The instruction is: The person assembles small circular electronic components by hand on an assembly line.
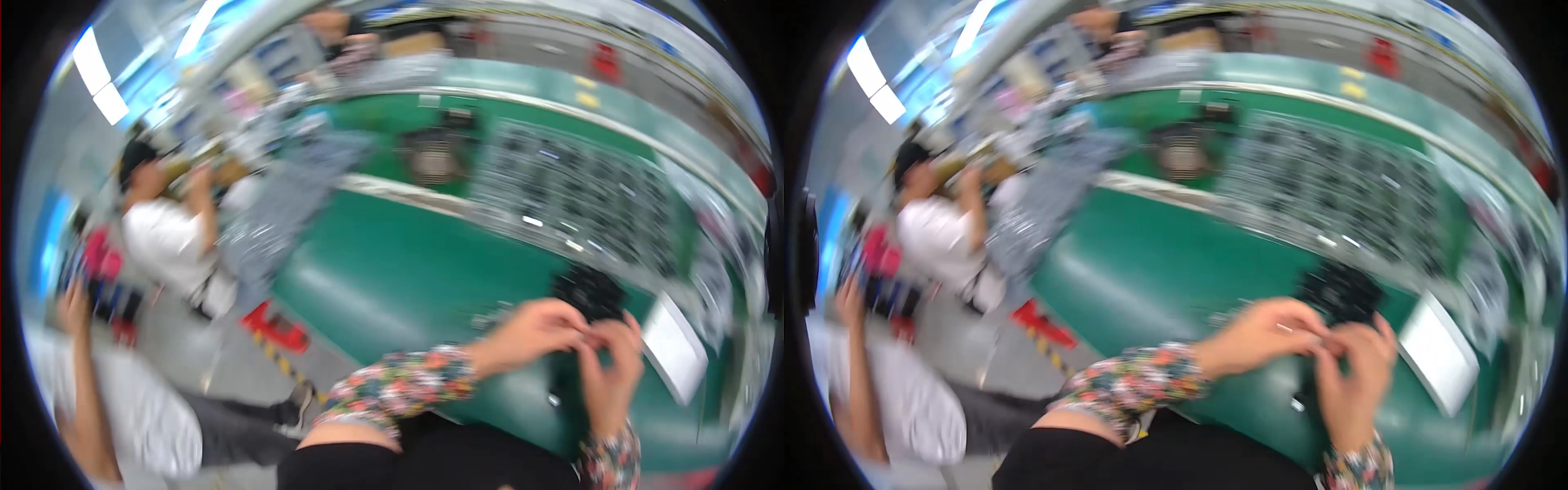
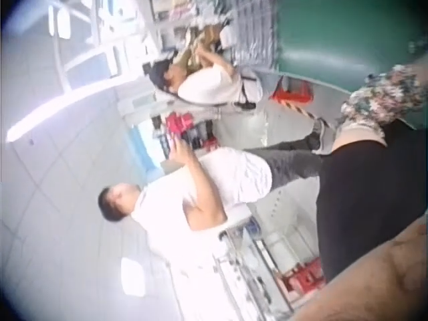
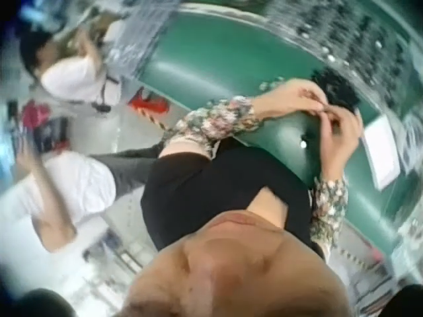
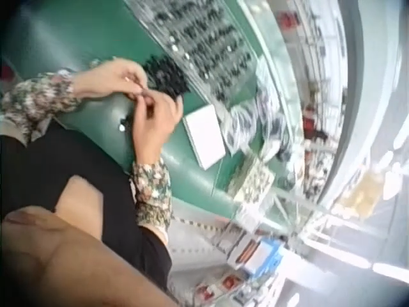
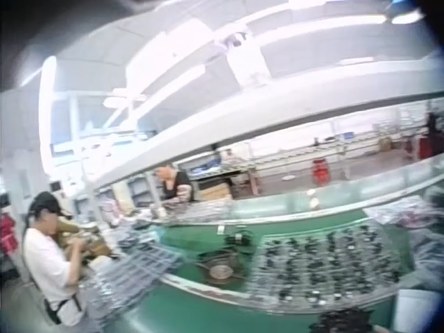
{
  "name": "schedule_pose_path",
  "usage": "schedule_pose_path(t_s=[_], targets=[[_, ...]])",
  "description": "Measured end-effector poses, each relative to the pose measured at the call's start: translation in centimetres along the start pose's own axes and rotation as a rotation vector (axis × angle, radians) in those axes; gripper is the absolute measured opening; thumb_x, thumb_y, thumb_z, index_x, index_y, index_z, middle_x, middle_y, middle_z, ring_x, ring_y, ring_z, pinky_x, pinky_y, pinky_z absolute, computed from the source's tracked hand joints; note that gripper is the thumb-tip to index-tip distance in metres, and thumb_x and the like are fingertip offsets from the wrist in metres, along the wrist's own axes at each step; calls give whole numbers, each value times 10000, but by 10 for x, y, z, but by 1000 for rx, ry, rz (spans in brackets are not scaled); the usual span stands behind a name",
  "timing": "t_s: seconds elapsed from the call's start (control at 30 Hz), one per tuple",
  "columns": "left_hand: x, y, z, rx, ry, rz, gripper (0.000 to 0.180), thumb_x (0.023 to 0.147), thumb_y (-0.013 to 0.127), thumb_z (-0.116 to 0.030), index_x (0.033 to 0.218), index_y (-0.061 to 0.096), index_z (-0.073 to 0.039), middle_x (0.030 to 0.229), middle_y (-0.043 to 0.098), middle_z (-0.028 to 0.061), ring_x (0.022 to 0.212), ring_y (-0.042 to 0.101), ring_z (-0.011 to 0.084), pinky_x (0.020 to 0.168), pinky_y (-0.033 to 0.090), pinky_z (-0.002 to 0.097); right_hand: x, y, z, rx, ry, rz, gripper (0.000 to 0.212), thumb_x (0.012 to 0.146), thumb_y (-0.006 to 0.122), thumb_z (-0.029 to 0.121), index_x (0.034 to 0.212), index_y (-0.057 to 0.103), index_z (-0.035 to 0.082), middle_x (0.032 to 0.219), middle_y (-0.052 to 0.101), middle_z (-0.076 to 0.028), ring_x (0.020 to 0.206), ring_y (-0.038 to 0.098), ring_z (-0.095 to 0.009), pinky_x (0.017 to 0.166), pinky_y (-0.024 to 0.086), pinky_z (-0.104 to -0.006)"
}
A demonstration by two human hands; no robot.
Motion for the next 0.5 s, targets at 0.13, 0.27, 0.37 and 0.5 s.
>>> schedule_pose_path(t_s=[0.13,0.27,0.37,0.5], targets=[[17,14,18,-88,-19,67,106,880,640,-64,954,592,-5,918,658,72,831,650,117,711,523,244,-14,-10,-17,-54,-21,8,156,744,643,-41,859,566,32,815,579,-64,770,565,-194,1073,308,-472],[7,4,13,-100,-9,2,78,860,646,-36,914,602,1,889,656,68,783,641,100,675,516,224,-13,0,-17,-11,-17,54,126,773,601,-60,857,535,7,816,556,-66,712,535,-172,1117,264,-488],[12,4,16,-80,50,38,81,842,657,-14,897,605,15,864,652,65,759,637,100,666,516,222,-11,0,-21,9,23,69,112,780,589,-60,854,534,4,810,551,-63,707,531,-165,1120,262,-488],[17,7,15,-87,46,43,76,830,658,6,882,608,30,840,648,68,736,635,103,654,518,223,-8,-4,-23,28,78,51,93,795,572,-63,849,532,1,789,539,-53,696,524,-145,1126,262,-489]])
Point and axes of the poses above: each hand's wrist, its own x-axis towards the middle knuckle, its own y-axis out of the palm, z = x × y, the point moved 5 cm from there along x, towards the middle knuckle
